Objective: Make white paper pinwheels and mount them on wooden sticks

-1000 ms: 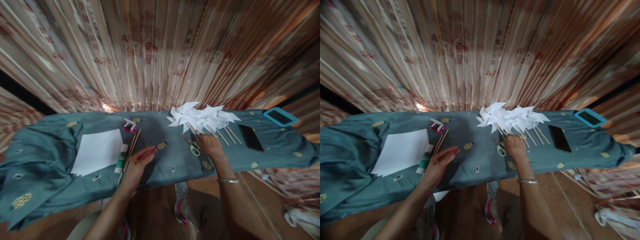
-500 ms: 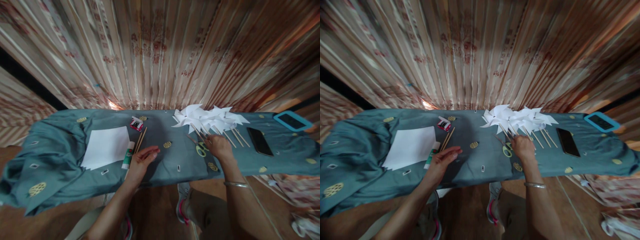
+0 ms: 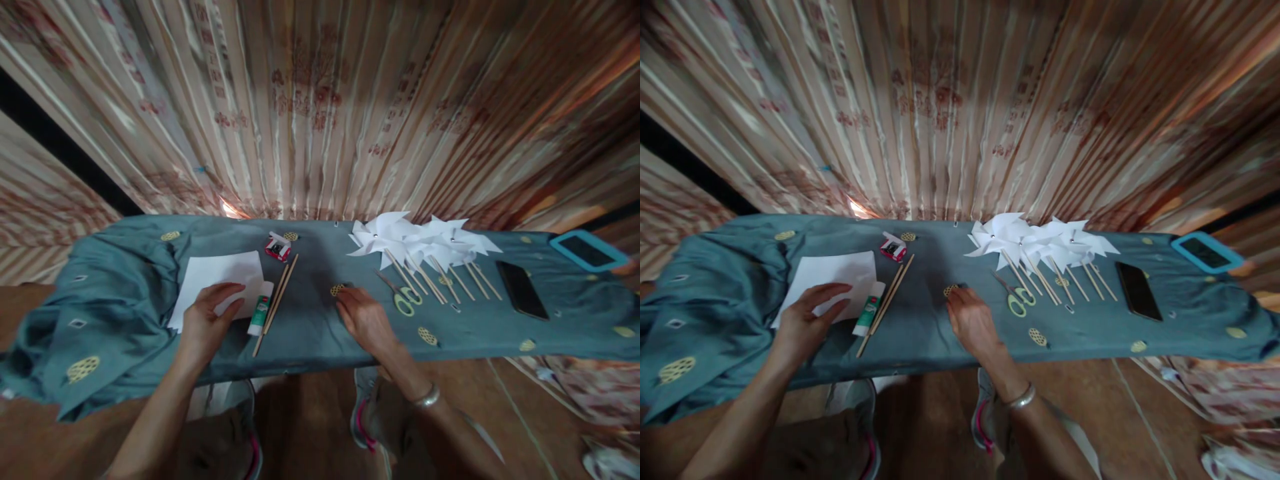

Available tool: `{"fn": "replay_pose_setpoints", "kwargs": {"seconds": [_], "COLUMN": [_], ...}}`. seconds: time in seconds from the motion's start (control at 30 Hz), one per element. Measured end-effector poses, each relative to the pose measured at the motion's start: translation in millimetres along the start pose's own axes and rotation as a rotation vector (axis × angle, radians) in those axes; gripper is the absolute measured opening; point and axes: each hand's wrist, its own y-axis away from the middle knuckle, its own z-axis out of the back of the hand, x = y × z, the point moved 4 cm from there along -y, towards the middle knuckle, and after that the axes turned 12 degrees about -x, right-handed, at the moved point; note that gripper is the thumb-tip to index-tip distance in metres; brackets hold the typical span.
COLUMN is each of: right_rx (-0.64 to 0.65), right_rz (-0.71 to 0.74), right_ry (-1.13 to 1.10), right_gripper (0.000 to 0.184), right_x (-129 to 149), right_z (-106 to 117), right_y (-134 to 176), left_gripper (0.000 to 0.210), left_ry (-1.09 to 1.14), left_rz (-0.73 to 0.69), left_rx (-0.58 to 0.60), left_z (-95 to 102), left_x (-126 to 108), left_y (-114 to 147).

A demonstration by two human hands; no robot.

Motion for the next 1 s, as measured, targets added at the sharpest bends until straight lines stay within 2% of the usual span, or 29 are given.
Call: {"fn": "replay_pose_setpoints", "kwargs": {"seconds": [0.1, 0.27, 0.43, 0.73, 1.0], "right_rx": [0.011, 0.065, 0.095, 0.047, 0.053], "right_rz": [0.039, 0.078, 0.114, 0.098, 0.101], "right_ry": [-0.019, -0.083, -0.105, -0.137, -0.142], "right_gripper": [0.019, 0.018, 0.017, 0.024, 0.027], "right_x": [14.1, 29.7, 44.0, 58.8, 63.4], "right_z": [-7.5, -17.9, -26.8, -41.3, -48.8], "right_y": [1.3, -0.2, -3.8, -8.3, -11.6], "left_gripper": [0.032, 0.033, 0.030, 0.032, 0.028], "left_ry": [-0.102, -0.185, -0.226, -0.247, -0.213], "left_rz": [-0.128, -0.180, -0.197, -0.241, -0.283], "left_rx": [0.039, 0.108, 0.144, 0.185, 0.228], "left_z": [6.6, 7.1, 5.8, 7.8, 10.7], "left_x": [18.0, 34.5, 34.6, 37.9, 30.7], "left_y": [-0.2, 1.6, 0.4, 7.7, 9.5]}}
